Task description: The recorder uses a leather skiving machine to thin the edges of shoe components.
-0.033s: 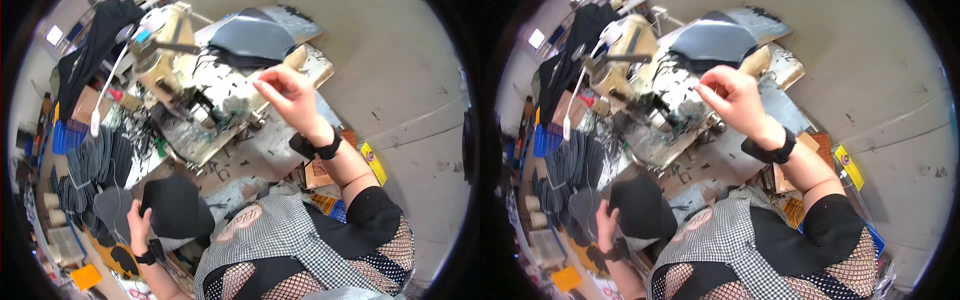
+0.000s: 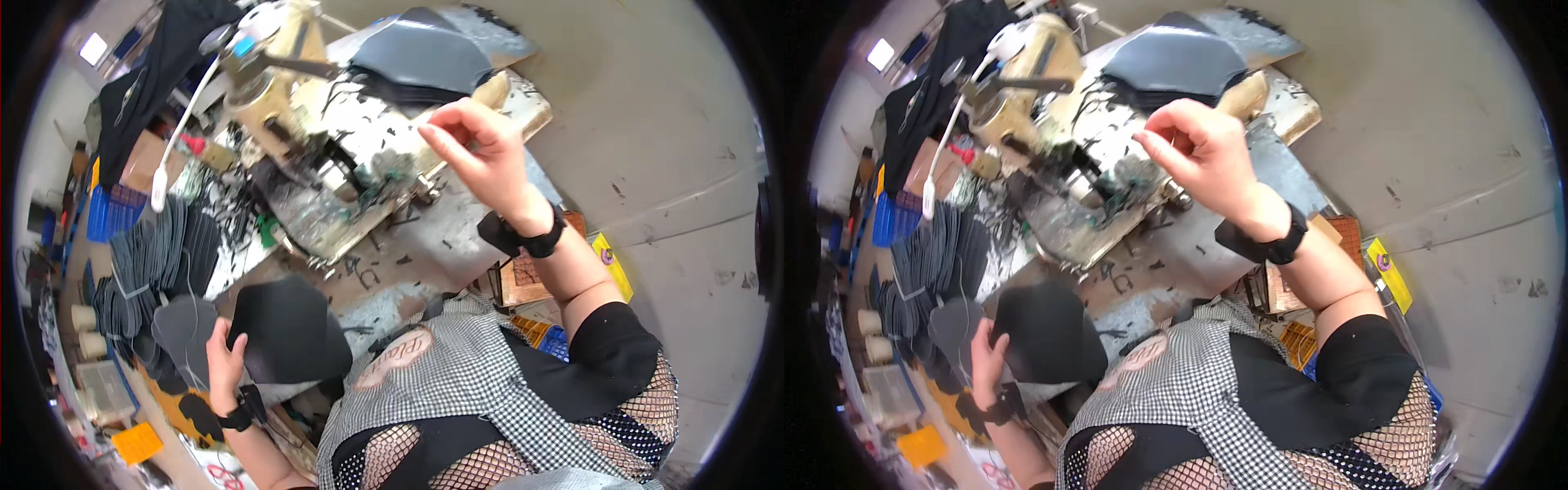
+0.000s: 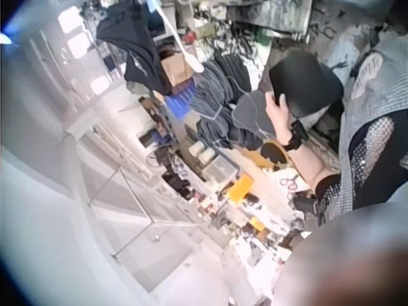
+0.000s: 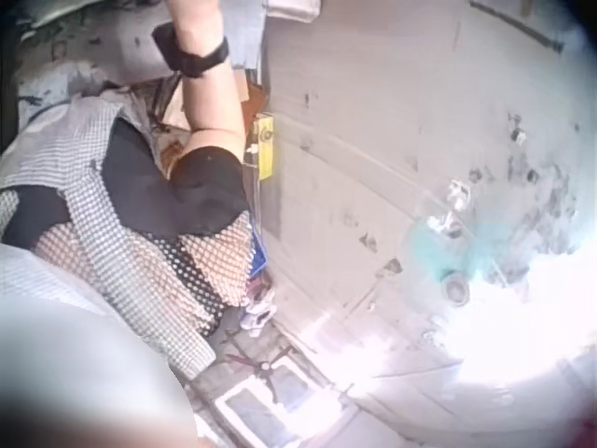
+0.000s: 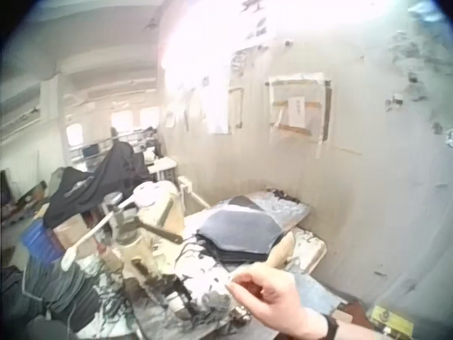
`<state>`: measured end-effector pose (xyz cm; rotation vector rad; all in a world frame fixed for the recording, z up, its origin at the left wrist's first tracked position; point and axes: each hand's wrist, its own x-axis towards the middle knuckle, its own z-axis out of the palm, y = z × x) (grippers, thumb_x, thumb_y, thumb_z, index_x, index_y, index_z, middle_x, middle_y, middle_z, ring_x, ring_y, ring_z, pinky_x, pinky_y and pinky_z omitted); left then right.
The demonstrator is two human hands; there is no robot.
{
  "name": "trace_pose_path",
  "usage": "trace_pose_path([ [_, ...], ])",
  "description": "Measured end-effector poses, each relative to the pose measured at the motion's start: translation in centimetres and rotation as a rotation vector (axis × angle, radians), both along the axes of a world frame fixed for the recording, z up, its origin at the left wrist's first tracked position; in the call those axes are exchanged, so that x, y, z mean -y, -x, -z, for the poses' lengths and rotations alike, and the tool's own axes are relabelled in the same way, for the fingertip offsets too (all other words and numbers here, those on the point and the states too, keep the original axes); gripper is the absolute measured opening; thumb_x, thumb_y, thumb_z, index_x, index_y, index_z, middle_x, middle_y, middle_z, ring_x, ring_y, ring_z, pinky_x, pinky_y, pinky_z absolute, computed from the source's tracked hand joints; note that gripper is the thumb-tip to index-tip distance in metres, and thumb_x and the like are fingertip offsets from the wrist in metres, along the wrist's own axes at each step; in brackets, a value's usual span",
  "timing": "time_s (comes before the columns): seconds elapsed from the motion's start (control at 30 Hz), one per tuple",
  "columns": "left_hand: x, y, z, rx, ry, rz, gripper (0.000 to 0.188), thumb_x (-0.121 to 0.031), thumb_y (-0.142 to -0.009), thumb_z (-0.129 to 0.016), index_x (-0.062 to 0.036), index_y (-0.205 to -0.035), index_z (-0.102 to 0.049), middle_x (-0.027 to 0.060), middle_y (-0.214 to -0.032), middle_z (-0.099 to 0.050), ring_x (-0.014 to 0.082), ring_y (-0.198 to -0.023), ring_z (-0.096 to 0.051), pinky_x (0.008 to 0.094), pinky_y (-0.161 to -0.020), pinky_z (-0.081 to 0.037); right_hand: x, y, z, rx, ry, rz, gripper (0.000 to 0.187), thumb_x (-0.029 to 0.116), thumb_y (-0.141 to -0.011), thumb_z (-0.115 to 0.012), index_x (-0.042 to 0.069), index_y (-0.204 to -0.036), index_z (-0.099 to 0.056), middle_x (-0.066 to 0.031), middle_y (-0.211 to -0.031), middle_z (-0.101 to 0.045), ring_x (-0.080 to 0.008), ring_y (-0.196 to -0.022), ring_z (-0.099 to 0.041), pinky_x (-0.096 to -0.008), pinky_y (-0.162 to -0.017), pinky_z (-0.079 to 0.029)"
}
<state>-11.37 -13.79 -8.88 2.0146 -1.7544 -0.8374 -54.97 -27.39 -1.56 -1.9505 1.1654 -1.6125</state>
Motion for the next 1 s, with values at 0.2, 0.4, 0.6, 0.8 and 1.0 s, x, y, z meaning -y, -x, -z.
trace_pose_path([
  [0.2, -0.7, 5.0, -9.3, -0.331, 0.229, 0.101, 0.025, 0.001, -0.081, -0.059, -0.0001, -0.105, -0.054, 0.0020, -0.086, -0.054, 0.0073, -0.081, -0.051, 0.0213, -0.067, -0.041, -1.4, -2.3, 2.0, -0.286, 0.112, -0.117, 0.022, 0.007, -0.074, -0.074, 0.005, -0.093, -0.063, -0.0036, -0.072, -0.058, -0.0121, -0.050, -0.048, -0.0245, -0.046, -0.041],
  [0.4, 2.7, 8.4, -7.3, -0.955, 0.244, -0.034, 0.032, 0.002, -0.085, -0.056, 0.0010, -0.117, -0.050, 0.0054, -0.109, -0.057, 0.0115, -0.099, -0.054, 0.0254, -0.087, -0.043, -4.0, -5.1, 7.4, -0.239, 0.185, -0.231, 0.078, 0.006, -0.065, -0.077, 0.002, -0.134, -0.041, -0.0207, -0.131, -0.040, -0.0239, -0.080, -0.061, -0.0324, -0.069, -0.054],
  [0.6, 4.2, 8.9, -2.7, -1.184, 0.131, -0.105, 0.033, 0.001, -0.087, -0.057, -0.0015, -0.119, -0.048, 0.0082, -0.115, -0.056, 0.0145, -0.105, -0.055, 0.0295, -0.092, -0.044, -4.8, -3.4, 5.7, -0.507, 0.472, -0.471, 0.036, 0.004, -0.072, -0.064, 0.004, -0.108, -0.066, -0.0235, -0.115, -0.058, -0.0278, -0.082, -0.064, -0.0348, -0.070, -0.055],
  [0.8, 8.1, 8.5, -3.6, -0.807, 0.051, 0.112, 0.020, -0.006, -0.092, -0.054, 0.0018, -0.110, -0.057, 0.0033, -0.104, -0.062, 0.0081, -0.094, -0.057, 0.0230, -0.085, -0.044, -3.7, -3.9, 7.5, -0.421, 0.294, -0.498, 0.040, 0.000, -0.071, -0.064, 0.001, -0.111, -0.063, -0.0189, -0.119, -0.059, -0.0327, -0.094, -0.063, -0.0363, -0.077, -0.054],
  [1.0, 9.9, 7.0, -1.4, -0.782, -0.043, 0.089, 0.017, -0.015, -0.096, -0.051, -0.0017, -0.091, -0.059, -0.0058, -0.079, -0.058, 0.0000, -0.069, -0.050, 0.0174, -0.063, -0.042, -3.2, -4.8, 8.6, -0.281, 0.071, -0.512, 0.040, -0.007, -0.072, -0.060, 0.001, -0.111, -0.063, -0.0170, -0.118, -0.060, -0.0309, -0.102, -0.062, -0.0358, -0.085, -0.052],
])
